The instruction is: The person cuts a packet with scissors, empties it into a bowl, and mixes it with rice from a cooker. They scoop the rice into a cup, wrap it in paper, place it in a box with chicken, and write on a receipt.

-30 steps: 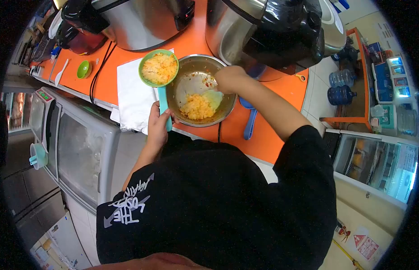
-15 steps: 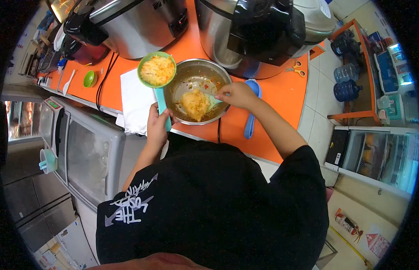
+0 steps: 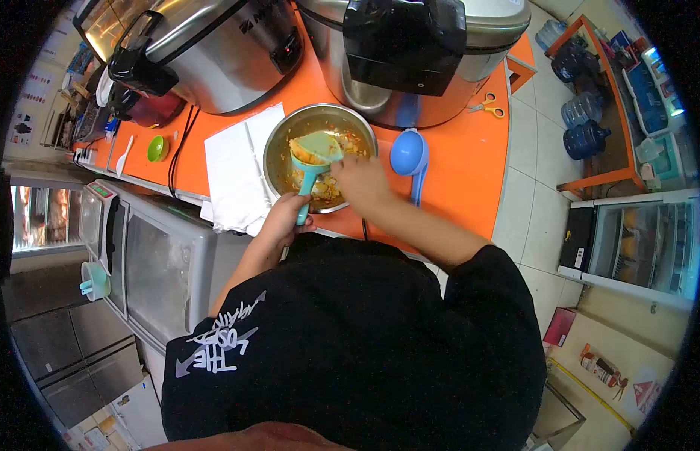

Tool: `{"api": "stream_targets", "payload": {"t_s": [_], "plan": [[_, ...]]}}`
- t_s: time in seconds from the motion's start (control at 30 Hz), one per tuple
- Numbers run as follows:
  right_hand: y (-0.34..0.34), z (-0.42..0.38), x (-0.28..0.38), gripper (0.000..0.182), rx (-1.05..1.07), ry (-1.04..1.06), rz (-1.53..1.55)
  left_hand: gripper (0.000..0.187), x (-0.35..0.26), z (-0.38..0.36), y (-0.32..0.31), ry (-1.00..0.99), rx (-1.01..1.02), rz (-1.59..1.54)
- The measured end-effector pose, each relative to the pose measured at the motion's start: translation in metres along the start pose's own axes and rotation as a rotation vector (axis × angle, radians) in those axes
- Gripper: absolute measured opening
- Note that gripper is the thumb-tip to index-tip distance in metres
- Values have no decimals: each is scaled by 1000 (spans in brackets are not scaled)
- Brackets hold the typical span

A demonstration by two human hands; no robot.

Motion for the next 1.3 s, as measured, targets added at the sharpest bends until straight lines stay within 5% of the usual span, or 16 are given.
{"api": "stream_targets", "payload": {"t_s": [0.07,0.27,0.47,0.57,0.67,0.77,0.87,0.97,1.1,1.2,1.3], "plan": [[-14,-8,8,23,-18,-24,40,17,-1,0,1,-28,-22,23],[-4,-3,-45,16,0,-382,787,20,4,-9,18,-144,-76,73],[-12,-9,-7,15,-49,-221,503,29,-9,-17,20,-239,-179,241],[2,-2,-20,16,98,-157,558,25,0,-16,33,-159,-148,283],[42,14,-16,15,-70,-54,574,24,1,-15,34,-133,-112,244],[16,7,1,16,80,-22,465,24,-2,-17,30,-149,-73,69],[15,7,-9,17,50,-18,620,24,-1,-17,36,-178,-92,57],[21,22,-46,18,-33,-292,803,24,8,-21,34,-202,-116,126],[5,17,-20,20,-70,93,528,23,17,-21,21,-256,-120,74],[0,5,-46,18,95,-509,1055,21,25,-22,19,-256,-140,-72],[-7,-1,-62,16,85,-648,1015,21,24,-23,23,-323,-179,-156]]}}
Point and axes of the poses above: each hand's wrist, its own z-axis towards the middle knuckle, its own y-axis out of the back of the hand, x = y × z, the point moved 9 cm from there along z, towards the middle knuckle, and after that the axes turned 13 degrees about z, right-handed, at the moved point
